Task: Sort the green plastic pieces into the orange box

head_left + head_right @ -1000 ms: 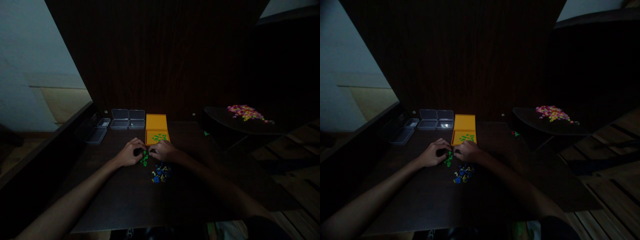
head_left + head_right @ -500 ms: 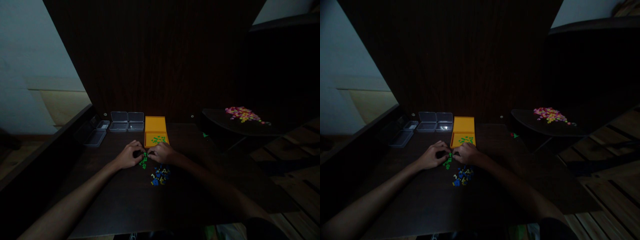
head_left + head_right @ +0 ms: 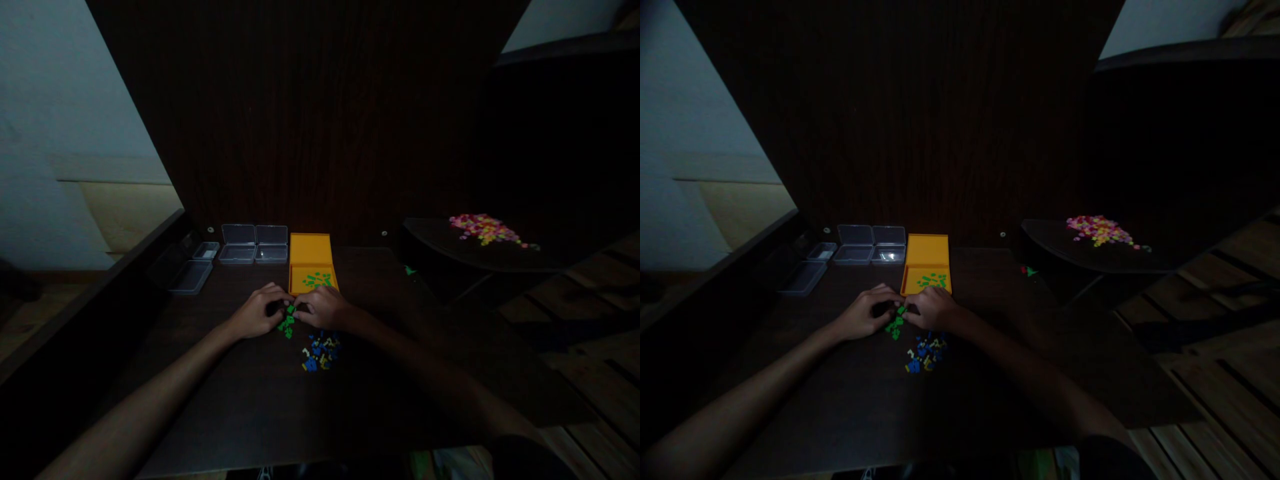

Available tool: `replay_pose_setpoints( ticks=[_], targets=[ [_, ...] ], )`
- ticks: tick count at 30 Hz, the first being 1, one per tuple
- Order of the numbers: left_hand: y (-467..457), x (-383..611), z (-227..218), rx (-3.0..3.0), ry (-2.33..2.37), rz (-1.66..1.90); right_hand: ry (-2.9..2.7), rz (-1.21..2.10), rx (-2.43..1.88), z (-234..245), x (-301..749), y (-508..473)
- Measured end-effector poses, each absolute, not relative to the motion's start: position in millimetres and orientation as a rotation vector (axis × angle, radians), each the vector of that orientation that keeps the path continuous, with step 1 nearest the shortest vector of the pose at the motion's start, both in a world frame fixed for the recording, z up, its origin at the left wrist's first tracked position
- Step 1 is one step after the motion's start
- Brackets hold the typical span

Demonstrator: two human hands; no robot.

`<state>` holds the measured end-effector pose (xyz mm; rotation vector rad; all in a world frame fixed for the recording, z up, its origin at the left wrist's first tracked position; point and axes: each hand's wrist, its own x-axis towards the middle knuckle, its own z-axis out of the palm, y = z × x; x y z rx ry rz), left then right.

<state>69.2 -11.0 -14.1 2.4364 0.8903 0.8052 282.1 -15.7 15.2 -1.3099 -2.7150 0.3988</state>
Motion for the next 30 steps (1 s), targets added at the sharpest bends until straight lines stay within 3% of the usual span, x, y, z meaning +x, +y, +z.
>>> replay_pose_setpoints(
  ticks=[15, 30],
  targets=[
    [-11, 70, -15, 2.413, 0.858, 0.851, -2.769, 0.516, -1.184, 27, 285, -17],
    [-8, 70, -19, 2.333, 0.885, 0.903, -2.643, 0.565, -1.233, 10, 285, -9]
  ],
)
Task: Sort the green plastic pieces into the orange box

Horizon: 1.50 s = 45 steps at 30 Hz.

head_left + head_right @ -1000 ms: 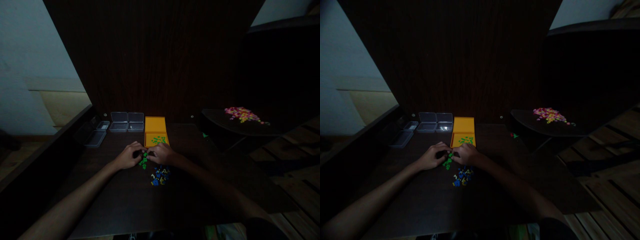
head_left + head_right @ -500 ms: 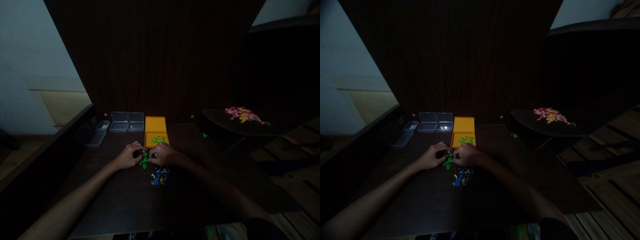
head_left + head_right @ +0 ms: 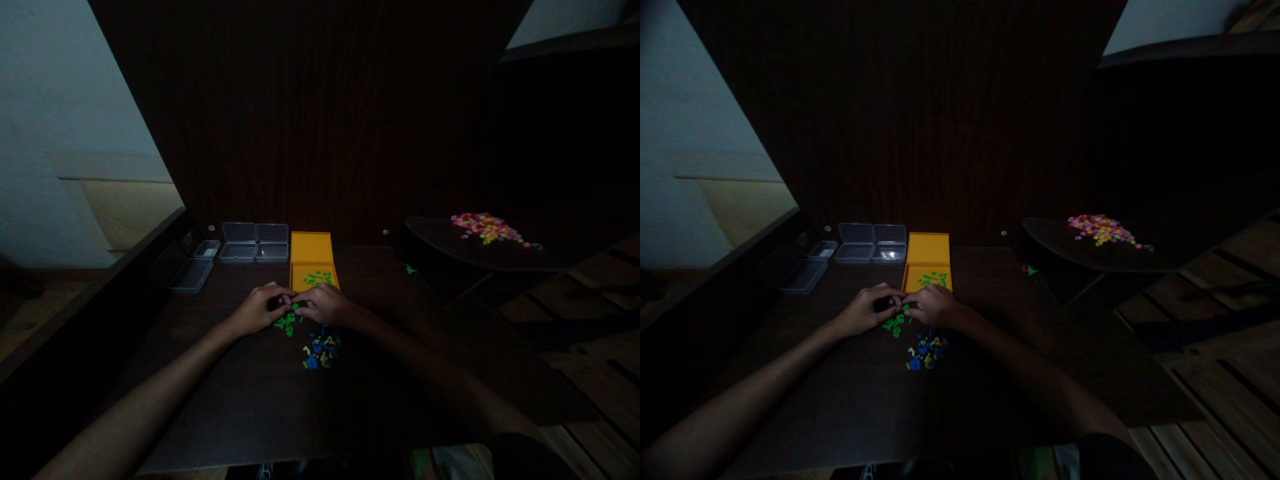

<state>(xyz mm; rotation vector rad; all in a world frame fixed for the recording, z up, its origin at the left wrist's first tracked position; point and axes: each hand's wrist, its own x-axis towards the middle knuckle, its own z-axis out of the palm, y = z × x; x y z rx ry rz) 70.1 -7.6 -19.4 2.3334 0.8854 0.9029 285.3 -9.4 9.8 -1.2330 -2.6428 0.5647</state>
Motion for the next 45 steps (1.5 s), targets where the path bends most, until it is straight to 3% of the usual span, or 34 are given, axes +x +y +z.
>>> replay_pose_setpoints(
  ticks=[27, 45],
  targets=[
    [-5, 70, -21, 2.402, 0.908, 0.903, -2.665, 0.405, -1.286, 3, 284, -12],
    [-7, 70, -17, 2.385, 0.904, 0.884, -2.643, 0.511, -1.241, 8, 286, -11]
  ],
)
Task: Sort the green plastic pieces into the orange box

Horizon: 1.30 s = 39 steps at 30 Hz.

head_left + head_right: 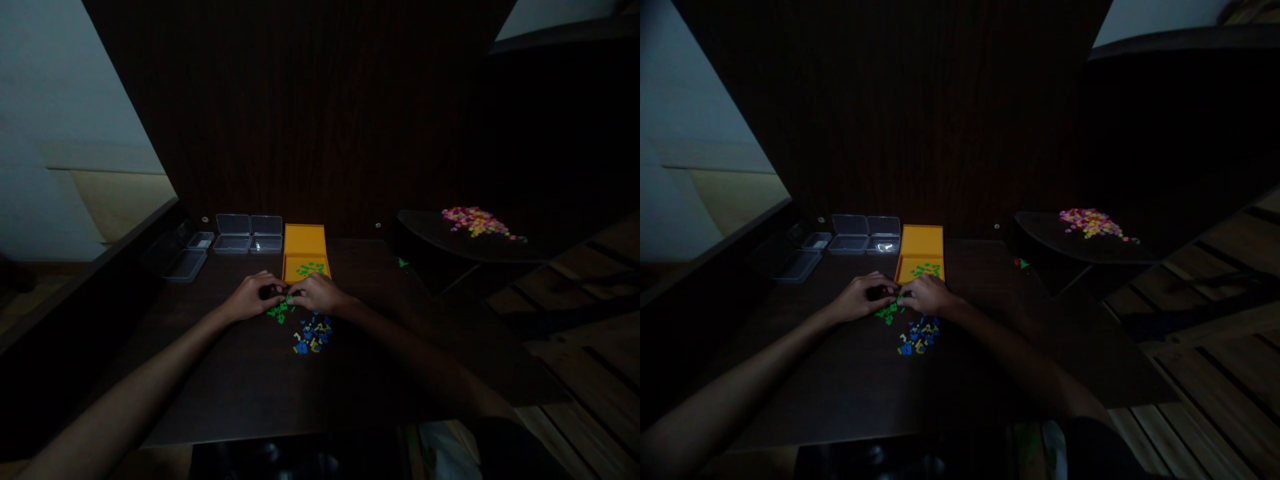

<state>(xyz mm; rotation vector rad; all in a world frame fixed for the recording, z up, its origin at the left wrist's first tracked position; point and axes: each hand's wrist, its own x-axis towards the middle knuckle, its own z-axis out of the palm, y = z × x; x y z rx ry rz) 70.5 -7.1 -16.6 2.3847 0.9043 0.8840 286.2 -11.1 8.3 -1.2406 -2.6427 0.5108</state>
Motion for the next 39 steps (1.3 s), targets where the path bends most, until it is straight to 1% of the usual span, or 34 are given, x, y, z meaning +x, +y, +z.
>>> replay_pose_setpoints(
  ticks=[7, 12, 18, 34, 39],
  targets=[
    [-6, 70, -19, 2.401, 0.897, 0.887, -2.629, 0.556, -1.207, 5, 285, -11],
    [-4, 69, -21, 2.417, 0.883, 0.893, -2.623, 0.517, -1.174, 2, 283, -12],
    [-5, 69, -20, 2.393, 0.895, 0.88, -2.71, 0.457, -1.156, 9, 289, -8],
    [-6, 70, -20, 2.402, 0.925, 0.897, -2.677, 0.509, -1.137, 2, 291, -4],
    [-6, 70, -20, 2.413, 0.93, 0.892, -2.696, 0.479, -1.116, 2, 289, -6]
  ],
)
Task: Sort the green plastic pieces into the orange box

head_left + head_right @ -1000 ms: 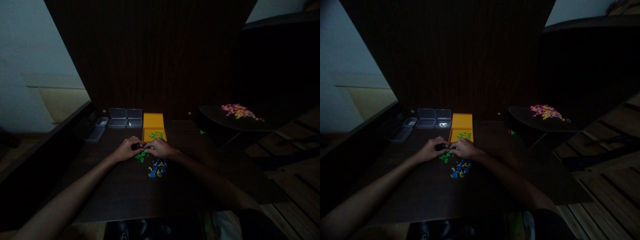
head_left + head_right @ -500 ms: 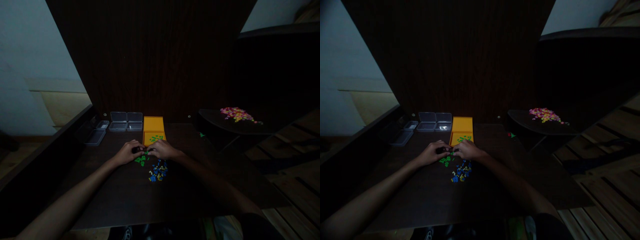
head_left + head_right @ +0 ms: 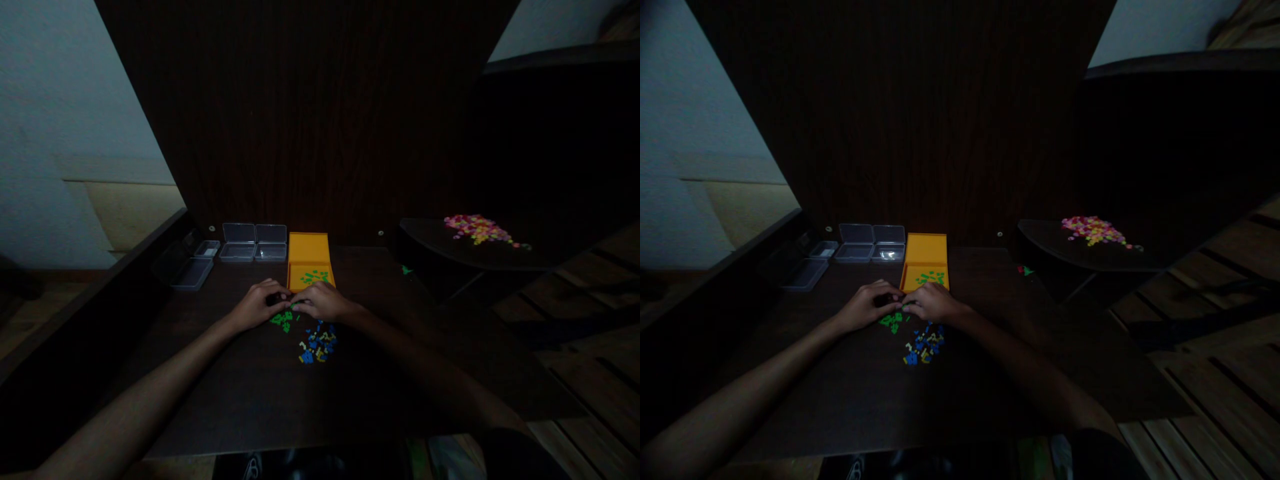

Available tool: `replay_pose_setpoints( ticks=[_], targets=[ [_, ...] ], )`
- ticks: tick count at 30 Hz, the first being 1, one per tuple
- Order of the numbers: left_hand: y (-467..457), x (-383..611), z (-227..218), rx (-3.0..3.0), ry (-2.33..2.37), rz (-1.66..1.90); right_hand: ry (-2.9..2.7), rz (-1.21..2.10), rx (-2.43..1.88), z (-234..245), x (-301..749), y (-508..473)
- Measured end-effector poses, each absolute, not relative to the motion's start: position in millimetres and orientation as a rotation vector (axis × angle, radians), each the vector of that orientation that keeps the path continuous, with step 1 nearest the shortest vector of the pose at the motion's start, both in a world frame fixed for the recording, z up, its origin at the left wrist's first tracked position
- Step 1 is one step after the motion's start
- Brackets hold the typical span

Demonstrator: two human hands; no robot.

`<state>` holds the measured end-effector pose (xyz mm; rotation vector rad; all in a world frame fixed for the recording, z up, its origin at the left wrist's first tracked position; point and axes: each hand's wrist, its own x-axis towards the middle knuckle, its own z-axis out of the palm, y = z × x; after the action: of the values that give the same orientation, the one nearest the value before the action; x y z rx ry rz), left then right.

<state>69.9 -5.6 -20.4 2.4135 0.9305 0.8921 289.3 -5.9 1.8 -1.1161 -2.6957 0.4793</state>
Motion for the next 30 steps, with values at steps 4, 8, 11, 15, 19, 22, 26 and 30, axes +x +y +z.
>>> replay_pose_setpoints(
  ticks=[4, 8, 11, 15, 19, 22, 26, 30],
  targets=[
    [-6, 70, -21, 2.407, 0.935, 0.892, -2.706, 0.362, -1.206, 9, 291, -6],
    [-7, 70, -19, 2.408, 0.924, 0.892, -2.738, 0.356, -1.276, 14, 292, -6],
    [-7, 70, -18, 2.414, 0.909, 0.887, -2.759, 0.377, -1.245, 14, 292, -7],
    [-7, 71, -18, 2.41, 0.912, 0.881, -2.766, 0.399, -1.212, 14, 291, -8],
    [-7, 71, -19, 2.416, 0.905, 0.89, -2.754, 0.406, -1.225, 16, 290, -10],
    [-7, 71, -19, 2.42, 0.892, 0.898, -2.753, 0.413, -1.23, 17, 289, -10],
    [-7, 71, -19, 2.425, 0.896, 0.897, -2.738, 0.43, -1.192, 15, 289, -10],
    [-7, 71, -18, 2.411, 0.902, 0.916, -2.735, 0.443, -1.18, 13, 288, -10]
  ],
)
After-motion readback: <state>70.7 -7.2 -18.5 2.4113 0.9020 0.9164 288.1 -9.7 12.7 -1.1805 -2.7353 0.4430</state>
